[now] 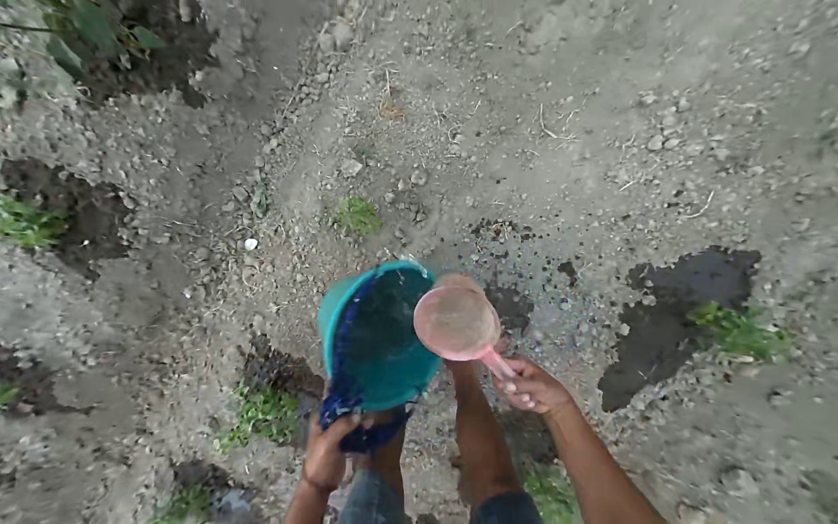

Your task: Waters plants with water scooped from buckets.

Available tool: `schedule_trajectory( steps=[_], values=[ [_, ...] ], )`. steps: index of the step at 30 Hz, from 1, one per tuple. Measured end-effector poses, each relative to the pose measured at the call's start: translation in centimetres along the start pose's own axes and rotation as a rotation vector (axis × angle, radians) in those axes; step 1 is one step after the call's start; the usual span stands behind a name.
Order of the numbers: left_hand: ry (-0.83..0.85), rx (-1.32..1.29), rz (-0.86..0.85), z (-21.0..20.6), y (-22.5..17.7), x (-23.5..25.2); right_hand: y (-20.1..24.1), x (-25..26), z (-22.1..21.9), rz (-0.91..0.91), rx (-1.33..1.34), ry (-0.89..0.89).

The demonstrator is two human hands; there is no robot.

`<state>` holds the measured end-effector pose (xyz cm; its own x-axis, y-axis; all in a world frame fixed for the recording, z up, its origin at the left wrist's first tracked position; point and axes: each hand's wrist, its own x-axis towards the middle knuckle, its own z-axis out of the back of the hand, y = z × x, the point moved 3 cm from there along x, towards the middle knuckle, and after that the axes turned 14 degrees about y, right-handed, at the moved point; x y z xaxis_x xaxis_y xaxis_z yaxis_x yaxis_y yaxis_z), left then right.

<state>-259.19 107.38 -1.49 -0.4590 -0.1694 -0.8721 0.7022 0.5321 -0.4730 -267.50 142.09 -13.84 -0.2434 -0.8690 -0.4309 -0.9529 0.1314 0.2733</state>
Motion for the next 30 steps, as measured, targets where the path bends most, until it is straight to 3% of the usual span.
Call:
schedule_trajectory(
  steps=[8,15,22,30],
  values=[
    [-0.23,0.006,-0.089,10.7,-3.5,0.0,5.0,8.9,3.5,-0.021,-0.108,-0.48],
    [-0.26,-0.181,-0.184,15.7,-4.3,-1.2,8.2,13.6,6.8,-0.067,-0.102,-0.756],
    [-0.215,-0.254,-0.125,13.8,-4.5,-0.6,10.2,15.5,3.7,-0.139,-0.214,-0.942],
    [-0.165,-0.262,-0.048,7.1,-4.9,-0.4,10.8,15.1,1.1,-0.213,-0.335,-1.021]
  ],
)
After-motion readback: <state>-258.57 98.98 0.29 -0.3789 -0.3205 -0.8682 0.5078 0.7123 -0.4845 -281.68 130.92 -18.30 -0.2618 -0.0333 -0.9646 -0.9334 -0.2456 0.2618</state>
